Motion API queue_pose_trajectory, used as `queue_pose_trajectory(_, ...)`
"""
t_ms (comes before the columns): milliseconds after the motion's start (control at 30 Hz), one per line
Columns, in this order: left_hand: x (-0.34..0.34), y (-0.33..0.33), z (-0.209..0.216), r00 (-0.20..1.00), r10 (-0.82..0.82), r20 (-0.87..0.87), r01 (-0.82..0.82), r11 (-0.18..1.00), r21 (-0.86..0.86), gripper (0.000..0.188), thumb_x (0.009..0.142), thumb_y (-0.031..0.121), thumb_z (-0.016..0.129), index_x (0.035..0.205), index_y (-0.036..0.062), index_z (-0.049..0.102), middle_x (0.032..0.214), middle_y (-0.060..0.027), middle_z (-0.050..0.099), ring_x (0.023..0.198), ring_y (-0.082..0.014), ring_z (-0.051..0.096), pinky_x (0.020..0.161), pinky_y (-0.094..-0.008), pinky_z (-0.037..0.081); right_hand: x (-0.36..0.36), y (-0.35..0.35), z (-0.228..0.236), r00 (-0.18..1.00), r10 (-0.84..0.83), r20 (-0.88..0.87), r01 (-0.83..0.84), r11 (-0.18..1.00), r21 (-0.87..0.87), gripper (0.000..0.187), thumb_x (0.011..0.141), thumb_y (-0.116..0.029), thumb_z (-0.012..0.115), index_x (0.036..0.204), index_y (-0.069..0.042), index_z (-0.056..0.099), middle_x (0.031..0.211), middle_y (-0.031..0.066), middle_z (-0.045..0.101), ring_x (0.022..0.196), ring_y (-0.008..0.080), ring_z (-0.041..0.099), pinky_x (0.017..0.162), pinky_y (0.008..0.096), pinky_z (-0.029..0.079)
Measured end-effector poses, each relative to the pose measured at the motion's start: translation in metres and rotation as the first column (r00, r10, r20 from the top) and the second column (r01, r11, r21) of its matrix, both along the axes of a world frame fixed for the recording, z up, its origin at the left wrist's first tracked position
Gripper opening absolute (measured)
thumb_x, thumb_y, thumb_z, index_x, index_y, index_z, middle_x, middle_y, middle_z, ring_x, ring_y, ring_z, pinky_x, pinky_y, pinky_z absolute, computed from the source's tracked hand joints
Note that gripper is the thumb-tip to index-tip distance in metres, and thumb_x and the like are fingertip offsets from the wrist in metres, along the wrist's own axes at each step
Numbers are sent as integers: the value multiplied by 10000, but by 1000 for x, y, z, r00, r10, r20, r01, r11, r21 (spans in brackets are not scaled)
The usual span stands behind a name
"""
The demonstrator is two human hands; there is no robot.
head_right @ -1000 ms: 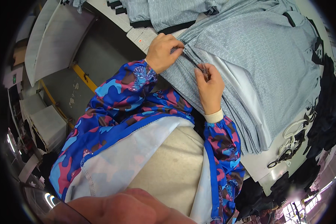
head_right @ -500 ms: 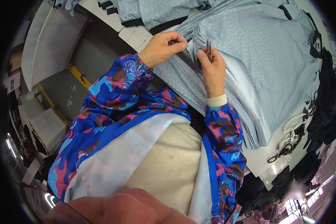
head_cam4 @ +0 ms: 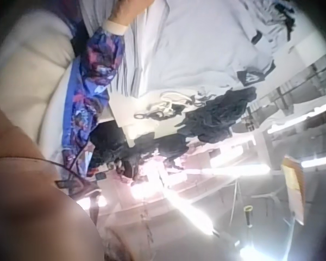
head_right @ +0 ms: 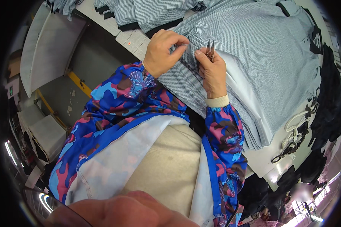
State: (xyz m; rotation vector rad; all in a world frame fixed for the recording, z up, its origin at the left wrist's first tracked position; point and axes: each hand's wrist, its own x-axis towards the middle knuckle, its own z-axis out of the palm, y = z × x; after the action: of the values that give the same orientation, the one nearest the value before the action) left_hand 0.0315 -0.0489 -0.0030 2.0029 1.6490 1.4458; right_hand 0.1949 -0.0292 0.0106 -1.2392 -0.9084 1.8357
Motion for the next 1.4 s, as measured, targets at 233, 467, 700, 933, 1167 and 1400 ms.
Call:
queue_pose_trajectory(233,10,-3,13,998,-25,-51,25,1000,-8,112,663,144,670,751,93,627,681,5,589,669,-172,526,649,-304,381,-7,-6,-2,980,-95,176,44,961,272,153,773,-101,653,885,-13,596,690,-39,536,543,12,417,480,148,325)
queue_pose_trajectory(467,14,-9,16,995,60,78,-42,975,-216,133,691,160,659,766,52,637,672,-40,605,590,-174,538,552,-289,416,-21,-15,-5,809,-271,521,-153,759,632,146,727,-101,661,828,-11,605,683,36,584,557,77,490,511,210,397)
queue_pose_trajectory(700,13,-16,13,968,106,226,-16,931,-366,147,744,129,616,828,9,630,715,-79,623,563,-129,562,522,-244,443,-24,-16,1,784,-261,564,-197,757,623,131,730,-111,655,800,-12,604,690,98,607,574,148,567,533,252,436)
queue_pose_trajectory(933,9,-17,7,959,90,267,31,908,-417,138,766,114,593,832,-5,618,704,-53,619,599,-92,571,543,-221,449,-25,-16,2,786,-242,568,-206,764,611,142,732,-114,657,819,-9,618,688,81,614,566,114,548,541,229,437)
queue_pose_trajectory(1167,-6,-17,13,934,20,356,169,854,-492,115,739,79,592,838,22,603,789,-28,588,585,-79,483,545,-217,416,-16,-11,-2,847,-132,515,-174,846,504,156,737,-114,660,847,-7,629,691,20,612,566,37,489,525,189,407)
queue_pose_trajectory(1400,-16,14,13,885,-419,201,447,886,-124,432,737,6,566,1154,113,528,964,-34,539,696,-104,471,638,-218,410,1,-1,1,939,56,338,-190,906,378,174,767,-114,647,874,20,619,712,-14,586,593,28,479,541,161,392)
